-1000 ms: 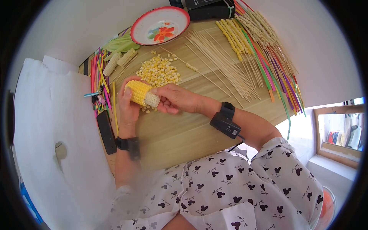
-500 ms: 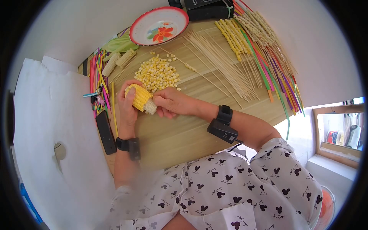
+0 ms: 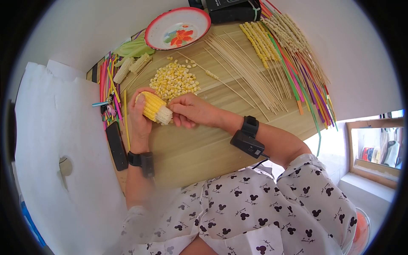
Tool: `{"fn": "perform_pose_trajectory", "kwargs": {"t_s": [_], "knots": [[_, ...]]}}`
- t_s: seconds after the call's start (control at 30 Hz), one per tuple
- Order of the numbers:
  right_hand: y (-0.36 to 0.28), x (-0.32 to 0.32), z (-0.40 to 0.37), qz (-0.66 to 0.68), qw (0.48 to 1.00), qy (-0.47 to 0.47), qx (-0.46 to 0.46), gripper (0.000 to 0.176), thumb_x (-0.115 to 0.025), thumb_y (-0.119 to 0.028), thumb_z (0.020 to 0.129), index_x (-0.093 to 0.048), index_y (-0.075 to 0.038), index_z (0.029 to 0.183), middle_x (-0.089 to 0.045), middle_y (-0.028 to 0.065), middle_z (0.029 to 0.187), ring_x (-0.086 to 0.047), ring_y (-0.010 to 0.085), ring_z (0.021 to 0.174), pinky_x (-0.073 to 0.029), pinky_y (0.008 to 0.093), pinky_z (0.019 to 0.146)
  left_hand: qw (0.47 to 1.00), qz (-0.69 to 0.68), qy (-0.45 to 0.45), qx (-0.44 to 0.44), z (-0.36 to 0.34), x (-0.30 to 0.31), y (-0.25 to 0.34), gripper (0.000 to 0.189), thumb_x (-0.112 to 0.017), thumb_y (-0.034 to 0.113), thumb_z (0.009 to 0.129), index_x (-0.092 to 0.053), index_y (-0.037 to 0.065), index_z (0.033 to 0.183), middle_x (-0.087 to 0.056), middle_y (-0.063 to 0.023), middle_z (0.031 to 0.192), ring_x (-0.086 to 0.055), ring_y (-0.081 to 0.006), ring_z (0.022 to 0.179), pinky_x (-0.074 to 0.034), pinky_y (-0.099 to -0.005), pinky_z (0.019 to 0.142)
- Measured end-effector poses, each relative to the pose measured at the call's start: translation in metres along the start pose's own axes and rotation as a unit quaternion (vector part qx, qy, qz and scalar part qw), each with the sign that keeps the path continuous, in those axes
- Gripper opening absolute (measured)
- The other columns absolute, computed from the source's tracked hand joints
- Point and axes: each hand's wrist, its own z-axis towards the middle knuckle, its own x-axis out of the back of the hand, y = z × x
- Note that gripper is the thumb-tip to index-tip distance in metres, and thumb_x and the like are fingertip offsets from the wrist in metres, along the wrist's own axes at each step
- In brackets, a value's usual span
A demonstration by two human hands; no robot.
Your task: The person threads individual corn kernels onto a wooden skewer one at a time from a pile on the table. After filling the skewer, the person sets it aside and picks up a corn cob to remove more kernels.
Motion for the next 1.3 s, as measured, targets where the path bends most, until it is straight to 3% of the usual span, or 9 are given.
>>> {"fn": "perform_pose_trajectory", "kwargs": {"t_s": [0.27, 0.53, 0.73, 0.87, 0.97, 1.07, 1.13, 1.27, 1.3], "knots": [[0.002, 0.0, 0.002, 0.044, 0.999, 0.011, 0.004, 0.019, -0.054, -0.023, 0.098, -0.059, -0.005, 0.105, -0.059, 0.0002, 0.067, -0.049, 0.0039, 0.046, -0.035, 0.0182, 0.04, 1.0, -0.017, 0.005, -0.003, 0.004, 0.014, -0.008, 0.042, -0.048, 0.039, 0.094, -0.056, -0.001, 0.105, -0.062, -0.0111, 0.088, -0.061, -0.017, 0.081, -0.05, -0.0282, 0.073], [-0.002, -0.005, 0.0, 0.039, 0.999, 0.03, 0.022, 0.027, -0.051, -0.028, 0.099, -0.057, -0.005, 0.112, -0.06, 0.0008, 0.069, -0.049, 0.0038, 0.046, -0.035, 0.018, 0.04, 0.998, -0.06, 0.017, -0.004, 0.001, 0.002, 0.001, 0.024, -0.056, 0.022, 0.094, -0.059, -0.001, 0.102, -0.059, -0.0044, 0.088, -0.057, -0.0092, 0.077, -0.046, -0.0225, 0.069], [-0.005, -0.007, 0.001, 0.024, 0.999, 0.045, 0.008, 0.038, -0.045, -0.035, 0.101, -0.053, -0.001, 0.117, -0.06, 0.0047, 0.072, -0.048, 0.0051, 0.044, -0.035, 0.0182, 0.04, 1.0, 0.012, 0.011, -0.003, 0.0, 0.003, 0.0, 0.031, -0.054, 0.029, 0.095, -0.058, 0.0, 0.103, -0.057, -0.0035, 0.088, -0.055, -0.0093, 0.078, -0.045, -0.0228, 0.071], [-0.008, -0.01, -0.003, -0.006, 0.999, 0.044, 0.021, 0.045, -0.053, -0.04, 0.097, -0.053, -0.001, 0.119, -0.06, 0.0023, 0.071, -0.05, 0.0051, 0.047, -0.037, 0.0187, 0.04, 0.999, 0.031, 0.021, -0.001, 0.001, 0.007, -0.007, 0.028, -0.054, 0.027, 0.096, -0.059, 0.0, 0.103, -0.057, -0.0029, 0.088, -0.055, -0.0086, 0.077, -0.045, -0.0218, 0.07], [-0.005, -0.011, -0.002, -0.014, 0.998, 0.052, 0.03, 0.052, -0.058, -0.039, 0.094, -0.046, 0.0, 0.127, -0.059, 0.0027, 0.072, -0.05, 0.0057, 0.047, -0.038, 0.0194, 0.04, 0.996, 0.066, 0.054, -0.04, 0.001, 0.006, -0.007, 0.027, -0.054, 0.027, 0.097, -0.059, 0.001, 0.101, -0.058, -0.0032, 0.088, -0.055, -0.0086, 0.077, -0.046, -0.0222, 0.067], [-0.007, -0.012, -0.003, -0.023, 0.998, 0.049, 0.038, 0.058, -0.061, -0.036, 0.093, -0.039, -0.001, 0.134, -0.059, 0.0026, 0.072, -0.05, 0.0059, 0.048, -0.038, 0.0202, 0.041, 0.98, 0.069, 0.186, 0.016, 0.002, 0.004, 0.001, 0.027, -0.054, 0.029, 0.097, -0.056, 0.002, 0.103, -0.059, -0.0038, 0.088, -0.056, -0.0093, 0.077, -0.047, -0.0237, 0.065], [-0.009, -0.013, -0.004, -0.027, 0.998, 0.043, 0.035, 0.059, -0.062, -0.034, 0.093, -0.036, -0.003, 0.136, -0.059, 0.0025, 0.072, -0.05, 0.0059, 0.048, -0.038, 0.0206, 0.042, 0.975, 0.013, 0.213, -0.059, 0.009, 0.014, -0.004, 0.026, -0.057, 0.025, 0.096, -0.052, 0.003, 0.108, -0.058, -0.0059, 0.097, -0.057, -0.0113, 0.079, -0.047, -0.0247, 0.064], [-0.001, -0.009, 0.0, -0.026, 0.999, 0.024, 0.032, 0.04, -0.062, -0.028, 0.093, -0.049, -0.005, 0.124, -0.059, 0.0016, 0.07, -0.05, 0.0053, 0.049, -0.039, 0.0207, 0.043, 0.953, 0.078, 0.27, -0.116, 0.017, 0.024, -0.015, 0.031, -0.063, 0.019, 0.092, -0.049, 0.003, 0.114, -0.055, -0.008, 0.106, -0.057, -0.0149, 0.085, -0.048, -0.0265, 0.069], [0.001, -0.008, 0.001, -0.037, 0.999, 0.003, 0.026, 0.033, -0.061, -0.025, 0.093, -0.053, -0.005, 0.117, -0.059, 0.0012, 0.07, -0.05, 0.005, 0.049, -0.04, 0.0206, 0.043, 0.938, 0.189, 0.266, -0.116, 0.016, 0.026, -0.015, 0.033, -0.066, 0.017, 0.09, -0.049, 0.003, 0.114, -0.054, -0.0088, 0.108, -0.057, -0.0164, 0.089, -0.048, -0.0278, 0.073]]}}
